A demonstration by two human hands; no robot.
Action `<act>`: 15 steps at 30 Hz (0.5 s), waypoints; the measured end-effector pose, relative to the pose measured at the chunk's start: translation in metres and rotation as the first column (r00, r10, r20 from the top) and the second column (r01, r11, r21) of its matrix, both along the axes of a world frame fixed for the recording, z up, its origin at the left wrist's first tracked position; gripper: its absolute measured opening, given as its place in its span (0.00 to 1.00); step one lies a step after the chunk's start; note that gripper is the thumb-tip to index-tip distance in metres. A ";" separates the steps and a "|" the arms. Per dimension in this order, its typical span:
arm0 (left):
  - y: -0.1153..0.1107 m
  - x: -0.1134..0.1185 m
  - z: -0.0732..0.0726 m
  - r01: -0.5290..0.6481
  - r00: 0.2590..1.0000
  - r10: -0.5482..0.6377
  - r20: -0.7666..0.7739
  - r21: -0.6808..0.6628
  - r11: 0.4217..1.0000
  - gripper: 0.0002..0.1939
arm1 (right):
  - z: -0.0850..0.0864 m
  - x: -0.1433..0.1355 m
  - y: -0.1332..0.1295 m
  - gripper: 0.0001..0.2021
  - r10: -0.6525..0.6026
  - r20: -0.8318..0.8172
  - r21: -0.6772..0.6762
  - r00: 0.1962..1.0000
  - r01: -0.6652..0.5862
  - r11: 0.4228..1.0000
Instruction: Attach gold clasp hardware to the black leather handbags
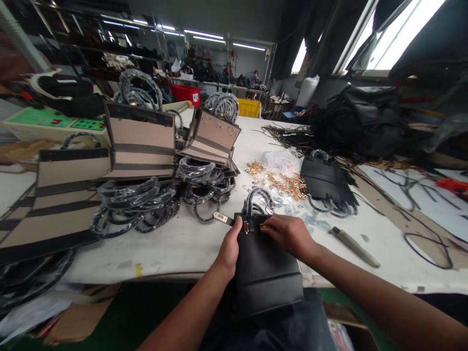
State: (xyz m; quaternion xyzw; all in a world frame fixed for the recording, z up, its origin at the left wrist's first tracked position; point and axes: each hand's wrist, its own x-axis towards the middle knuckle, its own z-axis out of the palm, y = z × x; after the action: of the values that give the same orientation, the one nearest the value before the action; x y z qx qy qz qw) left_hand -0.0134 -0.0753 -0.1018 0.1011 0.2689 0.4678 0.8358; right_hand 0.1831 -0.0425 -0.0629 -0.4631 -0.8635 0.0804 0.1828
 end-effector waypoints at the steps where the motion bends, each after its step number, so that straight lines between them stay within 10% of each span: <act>1: -0.001 -0.001 0.000 0.026 0.999 -0.026 0.022 0.000 1.000 0.32 | -0.002 0.001 -0.002 0.08 -0.013 -0.072 -0.021 0.997 0.012 1.000; 8: -0.009 -0.002 0.007 0.018 1.000 -0.018 0.003 0.035 0.999 0.33 | -0.016 -0.002 -0.020 0.06 -0.080 -0.441 -0.075 0.894 0.053 0.996; 15: -0.025 0.003 0.013 -0.085 0.989 0.087 -0.122 0.021 0.996 0.35 | -0.007 0.001 -0.033 0.08 -0.076 -0.325 -0.080 0.943 0.053 0.995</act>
State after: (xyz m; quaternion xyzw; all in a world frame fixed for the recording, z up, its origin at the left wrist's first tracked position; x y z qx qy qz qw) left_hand -0.0107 -0.1000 -0.0886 0.1247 0.3201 0.4984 0.7960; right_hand 0.1837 -0.0758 -0.0695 -0.4773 -0.8022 0.1803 0.3101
